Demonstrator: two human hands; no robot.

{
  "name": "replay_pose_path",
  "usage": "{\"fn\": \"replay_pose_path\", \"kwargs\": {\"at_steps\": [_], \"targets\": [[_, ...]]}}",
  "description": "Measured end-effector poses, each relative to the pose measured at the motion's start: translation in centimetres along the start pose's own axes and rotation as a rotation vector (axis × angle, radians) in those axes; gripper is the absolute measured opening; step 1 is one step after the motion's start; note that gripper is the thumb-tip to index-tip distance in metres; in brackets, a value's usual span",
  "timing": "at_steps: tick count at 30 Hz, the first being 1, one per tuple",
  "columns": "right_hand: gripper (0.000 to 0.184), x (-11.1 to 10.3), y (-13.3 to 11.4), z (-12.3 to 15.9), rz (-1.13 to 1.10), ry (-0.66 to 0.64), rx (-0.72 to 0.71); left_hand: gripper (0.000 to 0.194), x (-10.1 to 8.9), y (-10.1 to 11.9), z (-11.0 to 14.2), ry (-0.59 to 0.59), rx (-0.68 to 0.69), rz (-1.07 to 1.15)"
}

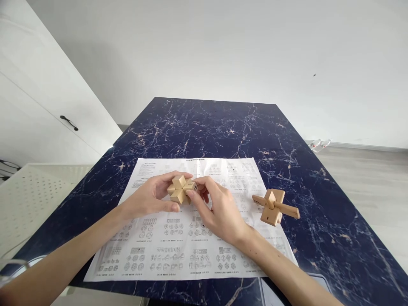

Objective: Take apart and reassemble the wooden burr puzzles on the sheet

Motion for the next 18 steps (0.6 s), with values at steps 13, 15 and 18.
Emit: {"fn": "replay_pose_path", "kwargs": {"at_steps": [13,15,18], "targets": [[0.016,-0.8,-0.3,0.2,0.128,-0.017,-0.334,0.048,-0.2,-0.3,0.3,-0.098,0.012,0.064],[0.026,-1.0,-0.5,0.1,0.154,-0.036,-0.430,0.047,-0.2,-0.4,0.3,-0.140,-0.012,0.087],[0.036,-1.2,-0.8,0.2,0.164,-0.077,-0.521,0.053,-0.1,-0.3,0.2,-0.201,-0.023,0.124]]}}
Point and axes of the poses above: each hand's wrist, its own z-axis away from the middle knuckle, its own x-axis out of the palm, y = z × x, the point moved 1 cm from there along -z, towards the middle knuckle, and after that the axes turned 13 degrees about x, right-handed, at the moved point
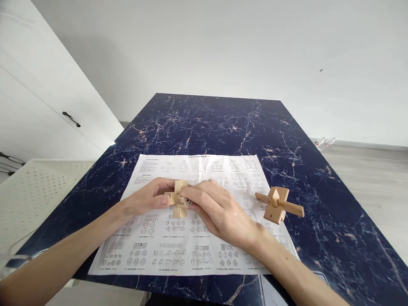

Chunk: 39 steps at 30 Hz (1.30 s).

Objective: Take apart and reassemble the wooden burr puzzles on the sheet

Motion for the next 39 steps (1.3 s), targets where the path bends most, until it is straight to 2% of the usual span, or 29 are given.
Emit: {"fn": "replay_pose_path", "kwargs": {"at_steps": [3,7,12,13,16,17,18,22,26,30,33,36,39], "targets": [[0.035,0.0,0.0,0.0,0.004,0.011,0.012,0.051,0.0,0.3,-0.1,0.010,0.025,0.021],[0.032,0.3,0.0,0.1,0.011,0.029,0.037,0.058,-0.2,0.2,-0.1,0.063,0.053,-0.005],[0.033,0.3,0.1,0.1,-0.017,0.039,0.086,0.058,-0.5,-0.3,-0.1,0.064,0.070,0.018],[0.040,0.3,0.1,0.1,-0.011,0.043,0.106,0.059,-0.5,-0.3,-0.1,0.069,0.076,0.026],[0.085,0.3,0.3,0.0,0.026,0.019,0.154,0.064,-0.5,-0.2,-0.2,0.057,0.088,0.065],[0.092,0.3,0.4,-0.1,0.035,-0.001,0.157,0.065,-0.5,-0.2,-0.2,0.040,0.084,0.075],[0.092,0.4,0.4,-0.2,0.038,-0.018,0.151,0.066,-0.4,-0.1,-0.2,0.022,0.079,0.079],[0.068,0.6,0.4,-0.3,0.014,-0.021,0.098,0.064,-0.4,0.0,-0.3,-0.012,0.077,0.044],[0.064,0.1,0.1,-0.2,-0.020,0.032,0.135,0.066,-1.4,-0.1,0.1,0.011,0.080,0.015],[0.062,-0.7,0.1,-0.3,-0.051,0.166,0.235,0.064,-2.5,-0.2,0.5,0.127,0.076,-0.014],[0.058,-0.2,1.1,-0.2,-0.034,0.255,0.393,0.059,-2.4,0.0,0.5,0.299,0.113,-0.171],[0.052,1.2,2.6,0.3,0.037,0.186,0.588,0.068,-1.5,0.3,0.4,0.448,0.173,-0.399],[0.054,2.4,3.6,0.8,0.088,0.106,0.660,0.077,-0.7,0.2,0.2,0.473,0.205,-0.541]]}}
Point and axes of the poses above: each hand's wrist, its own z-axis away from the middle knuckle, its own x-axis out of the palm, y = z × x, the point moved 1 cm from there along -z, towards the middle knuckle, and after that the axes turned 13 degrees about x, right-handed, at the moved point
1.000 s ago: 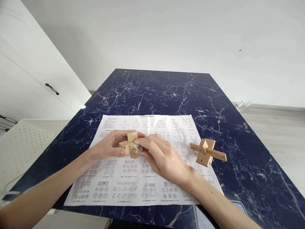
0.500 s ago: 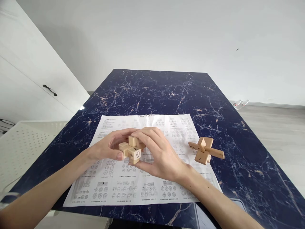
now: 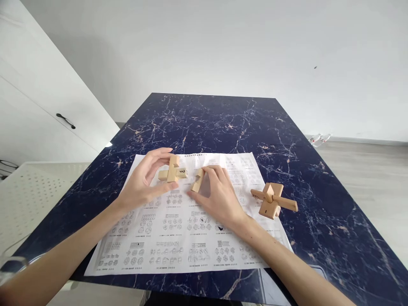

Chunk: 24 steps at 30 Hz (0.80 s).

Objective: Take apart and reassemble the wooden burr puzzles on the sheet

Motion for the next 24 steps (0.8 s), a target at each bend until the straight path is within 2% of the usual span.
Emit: {"fn": "replay_pose_path", "kwargs": {"at_steps": [3,7,9,13,20,24], "targets": [[0.058,-0.2,-0.5,0.1,-0.014,0.023,-0.074,0.081,0.5,0.1,0.2,-0.037,0.042,-0.057],[0.025,-1.6,-2.1,0.3,-0.174,-0.050,-0.205,0.079,0.9,0.3,0.3,-0.074,0.076,-0.060],[0.013,-1.8,-2.4,0.3,-0.184,-0.073,-0.246,0.078,1.0,0.4,0.4,-0.082,0.077,-0.051],[0.010,-1.4,-1.9,0.4,-0.095,-0.070,-0.295,0.071,1.0,0.4,0.4,-0.103,0.107,-0.050],[0.033,-0.9,-2.4,0.5,-0.120,-0.165,-0.103,0.065,1.4,0.5,0.7,-0.130,0.318,-0.226],[0.038,-1.1,-2.5,0.2,-0.105,-0.153,0.019,0.069,1.2,0.7,0.5,-0.006,0.465,-0.299]]}}
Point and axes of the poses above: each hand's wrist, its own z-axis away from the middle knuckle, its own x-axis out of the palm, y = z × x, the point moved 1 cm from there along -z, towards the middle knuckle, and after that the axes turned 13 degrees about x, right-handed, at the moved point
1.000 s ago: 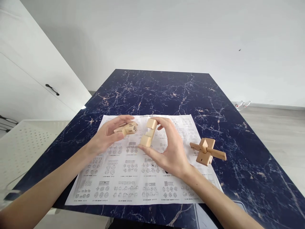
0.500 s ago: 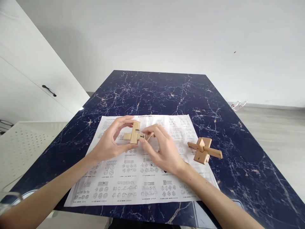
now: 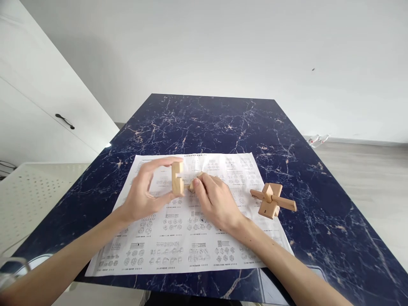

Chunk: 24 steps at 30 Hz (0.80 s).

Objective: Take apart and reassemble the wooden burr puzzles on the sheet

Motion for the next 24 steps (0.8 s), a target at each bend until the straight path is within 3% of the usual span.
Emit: {"fn": "replay_pose_path", "kwargs": {"at_steps": [4,10,15,20,24], "targets": [[0.041,-0.6,0.5,-0.5,-0.017,0.057,0.136,0.072,-0.4,-0.6,0.0,0.078,-0.091,-0.103],[0.029,-1.5,0.7,-1.0,-0.148,0.104,0.162,0.076,0.3,-1.9,1.4,-0.140,-0.353,-0.146],[0.027,-1.5,1.1,-1.0,-0.094,0.123,0.221,0.071,0.8,-1.9,1.8,-0.357,-0.403,-0.097],[0.030,-1.0,1.6,-1.1,0.187,0.154,0.277,0.069,0.6,-1.4,1.4,-0.431,-0.417,-0.030],[0.033,-0.8,1.7,-1.1,0.191,0.153,0.203,0.080,0.7,-1.1,1.3,-0.483,-0.388,0.005]]}}
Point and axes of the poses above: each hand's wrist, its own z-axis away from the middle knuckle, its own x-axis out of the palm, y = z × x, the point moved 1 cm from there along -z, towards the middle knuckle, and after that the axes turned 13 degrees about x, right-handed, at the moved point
